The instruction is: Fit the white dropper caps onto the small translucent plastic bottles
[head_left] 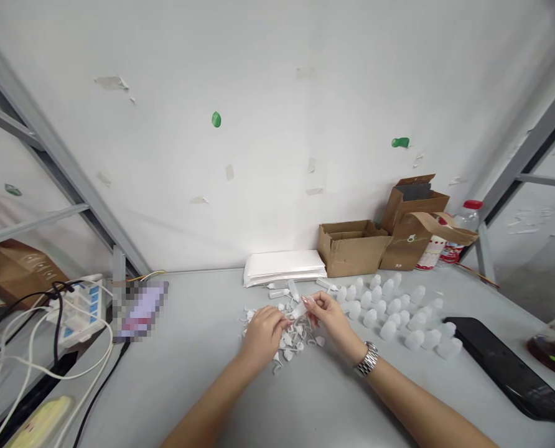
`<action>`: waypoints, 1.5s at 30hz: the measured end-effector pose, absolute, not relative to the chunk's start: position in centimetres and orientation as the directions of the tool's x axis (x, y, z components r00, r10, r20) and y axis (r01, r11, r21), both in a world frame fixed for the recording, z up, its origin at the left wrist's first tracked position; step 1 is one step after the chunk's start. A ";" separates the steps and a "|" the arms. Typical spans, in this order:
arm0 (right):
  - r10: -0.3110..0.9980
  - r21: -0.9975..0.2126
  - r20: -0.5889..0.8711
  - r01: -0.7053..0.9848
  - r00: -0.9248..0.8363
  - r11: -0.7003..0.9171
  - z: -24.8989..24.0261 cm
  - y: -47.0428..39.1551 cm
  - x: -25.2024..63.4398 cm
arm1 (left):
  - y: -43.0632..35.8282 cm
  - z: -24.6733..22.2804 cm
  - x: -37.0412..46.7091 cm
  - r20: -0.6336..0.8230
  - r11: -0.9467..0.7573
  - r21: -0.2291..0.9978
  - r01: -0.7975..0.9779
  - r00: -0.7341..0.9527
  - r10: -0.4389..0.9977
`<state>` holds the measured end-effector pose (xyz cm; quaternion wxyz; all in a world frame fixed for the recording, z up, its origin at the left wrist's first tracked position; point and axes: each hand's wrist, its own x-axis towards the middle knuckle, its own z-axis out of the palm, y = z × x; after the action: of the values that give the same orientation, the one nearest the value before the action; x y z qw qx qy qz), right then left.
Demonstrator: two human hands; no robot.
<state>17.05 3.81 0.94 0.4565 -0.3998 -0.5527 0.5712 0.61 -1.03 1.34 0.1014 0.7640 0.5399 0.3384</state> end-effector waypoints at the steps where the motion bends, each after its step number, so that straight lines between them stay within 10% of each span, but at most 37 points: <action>1: 0.963 -0.996 0.039 -0.088 -0.266 0.016 1.1 3.9 17.2 | -1.1 1.6 0.7 0.374 -0.369 0.585 0.722 0.164 0.913; 11: 0.964 -0.942 0.032 -0.330 -0.264 -0.059 2.1 3.8 17.8 | -1.1 2.3 0.5 0.146 -0.141 0.956 0.258 0.002 0.989; 24: 0.910 -0.982 -0.105 -0.105 -0.400 -0.159 0.9 2.6 16.7 | -1.3 0.9 0.4 0.365 -0.373 0.593 0.713 0.175 0.914; 36: 0.853 -0.972 0.198 0.017 -0.483 0.235 0.7 2.2 17.3 | -0.8 1.3 0.9 0.068 -0.095 0.934 0.343 0.088 0.994; 45: 0.809 -0.864 0.208 0.285 -0.549 0.415 1.5 2.1 17.3 | -1.5 2.1 0.5 0.185 -0.224 0.666 0.712 0.133 0.974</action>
<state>17.29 2.08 1.47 0.3193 -0.3515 -0.7783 0.4108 0.48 -1.52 2.09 0.2158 0.7211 0.5843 0.3034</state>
